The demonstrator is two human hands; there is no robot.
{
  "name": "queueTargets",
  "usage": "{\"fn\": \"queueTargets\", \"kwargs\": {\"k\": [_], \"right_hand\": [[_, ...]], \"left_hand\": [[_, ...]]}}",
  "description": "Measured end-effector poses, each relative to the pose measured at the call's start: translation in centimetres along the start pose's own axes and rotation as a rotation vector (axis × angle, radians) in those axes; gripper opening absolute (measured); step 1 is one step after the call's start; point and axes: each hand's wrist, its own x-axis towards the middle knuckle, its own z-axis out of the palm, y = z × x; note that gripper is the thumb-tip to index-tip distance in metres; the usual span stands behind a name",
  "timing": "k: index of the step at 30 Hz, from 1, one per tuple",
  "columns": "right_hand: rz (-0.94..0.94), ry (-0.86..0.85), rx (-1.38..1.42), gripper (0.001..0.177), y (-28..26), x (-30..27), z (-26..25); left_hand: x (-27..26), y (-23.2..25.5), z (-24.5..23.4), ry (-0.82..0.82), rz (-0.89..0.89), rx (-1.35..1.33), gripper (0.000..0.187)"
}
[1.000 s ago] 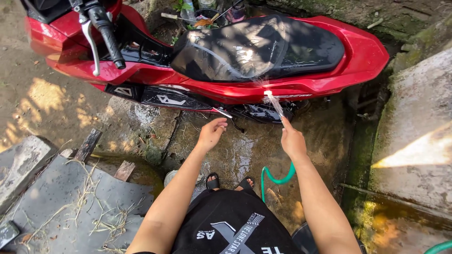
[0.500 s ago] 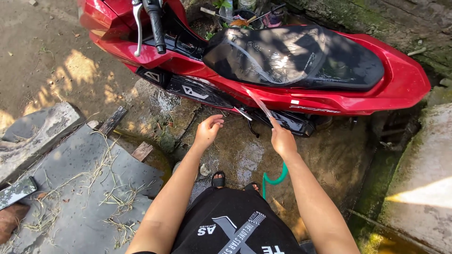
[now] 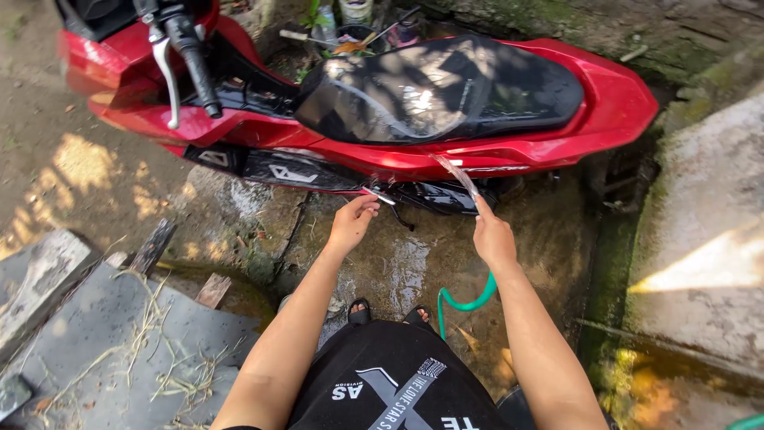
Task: Wash a red motorcycle using a water hose and a cloth.
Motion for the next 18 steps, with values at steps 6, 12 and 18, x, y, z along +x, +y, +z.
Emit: {"fn": "queueTargets", "kwargs": {"k": [6,12,18], "right_hand": [[0.172,0.211,0.031,0.054,5.0,-1.3,-5.0],[0.122,0.518,0.023,0.052,10.1,-2.7,-10.4],[0.358,0.55,0.03,0.049,13.4,-3.7,-13.7]], "left_hand": [[1.7,1.8,4.5,-0.138,-0.016,0.028,0.039],[3.1,1.8,9.0,-0.245,0.028,-0.014,0.036],[3.6,3.2,11.8,-0.319,0.085,0.014,0.039]]}}
